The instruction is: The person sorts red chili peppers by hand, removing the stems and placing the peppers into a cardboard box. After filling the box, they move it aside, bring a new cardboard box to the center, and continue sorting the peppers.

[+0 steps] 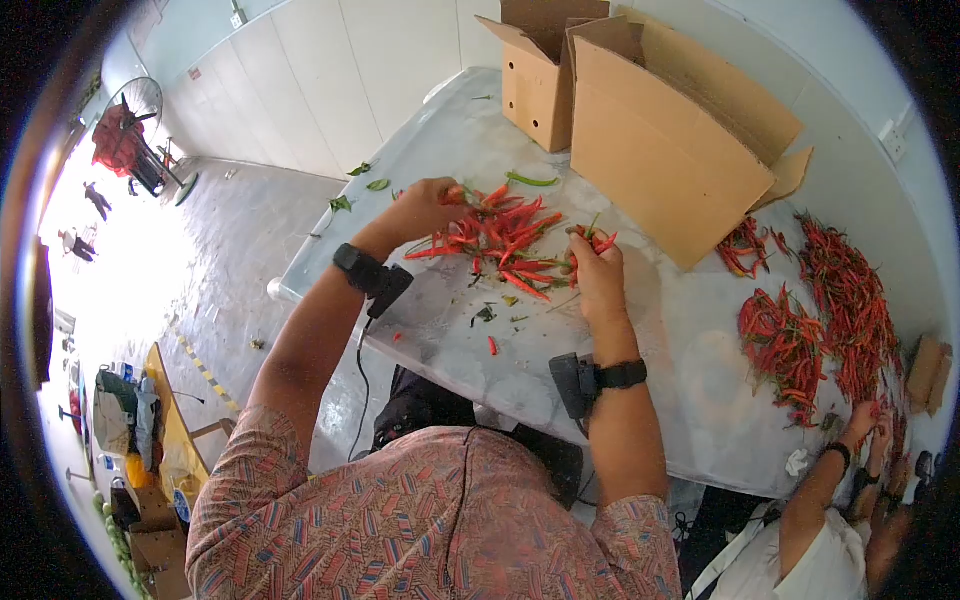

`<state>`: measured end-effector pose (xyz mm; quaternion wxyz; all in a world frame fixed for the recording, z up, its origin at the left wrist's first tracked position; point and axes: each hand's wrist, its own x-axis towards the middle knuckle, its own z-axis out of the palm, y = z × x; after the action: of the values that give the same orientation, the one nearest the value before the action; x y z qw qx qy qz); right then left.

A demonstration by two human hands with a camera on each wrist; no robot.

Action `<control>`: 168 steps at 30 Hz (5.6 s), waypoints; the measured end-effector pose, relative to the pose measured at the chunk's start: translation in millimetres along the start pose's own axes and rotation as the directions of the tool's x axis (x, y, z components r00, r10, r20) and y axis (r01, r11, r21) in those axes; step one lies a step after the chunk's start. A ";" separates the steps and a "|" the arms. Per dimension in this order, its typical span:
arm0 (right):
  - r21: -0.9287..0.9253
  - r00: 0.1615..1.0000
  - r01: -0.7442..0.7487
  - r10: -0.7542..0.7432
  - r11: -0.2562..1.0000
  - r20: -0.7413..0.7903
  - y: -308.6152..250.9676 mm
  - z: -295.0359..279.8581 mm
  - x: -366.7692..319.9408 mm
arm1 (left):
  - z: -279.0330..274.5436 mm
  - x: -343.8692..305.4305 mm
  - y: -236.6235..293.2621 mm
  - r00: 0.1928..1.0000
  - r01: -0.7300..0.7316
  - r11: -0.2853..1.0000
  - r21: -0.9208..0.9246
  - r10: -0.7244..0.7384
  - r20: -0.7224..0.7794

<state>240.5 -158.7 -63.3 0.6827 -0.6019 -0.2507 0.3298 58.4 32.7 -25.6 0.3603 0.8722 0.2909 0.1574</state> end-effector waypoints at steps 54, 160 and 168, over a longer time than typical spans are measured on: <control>0.017 1.000 0.001 -0.001 1.000 0.005 3.7 -0.2 1.9 | -5.1 0.3 -13.4 0.999 -0.044 0.894 0.446 0.052 -0.005; -0.054 0.883 -0.074 0.090 0.996 0.460 -13.9 -1.4 -18.7 | 60.6 -26.4 70.5 0.953 0.034 0.827 -0.560 0.142 0.267; -0.003 0.928 -0.026 0.025 1.000 0.371 -16.6 5.6 -23.3 | 67.9 -28.0 68.7 0.948 -0.203 0.868 -0.453 0.291 0.133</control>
<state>223.4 -173.5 -44.8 0.6195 -0.5312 -0.3670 0.4465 96.5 -60.4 -24.9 0.5487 0.8114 0.0972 0.1760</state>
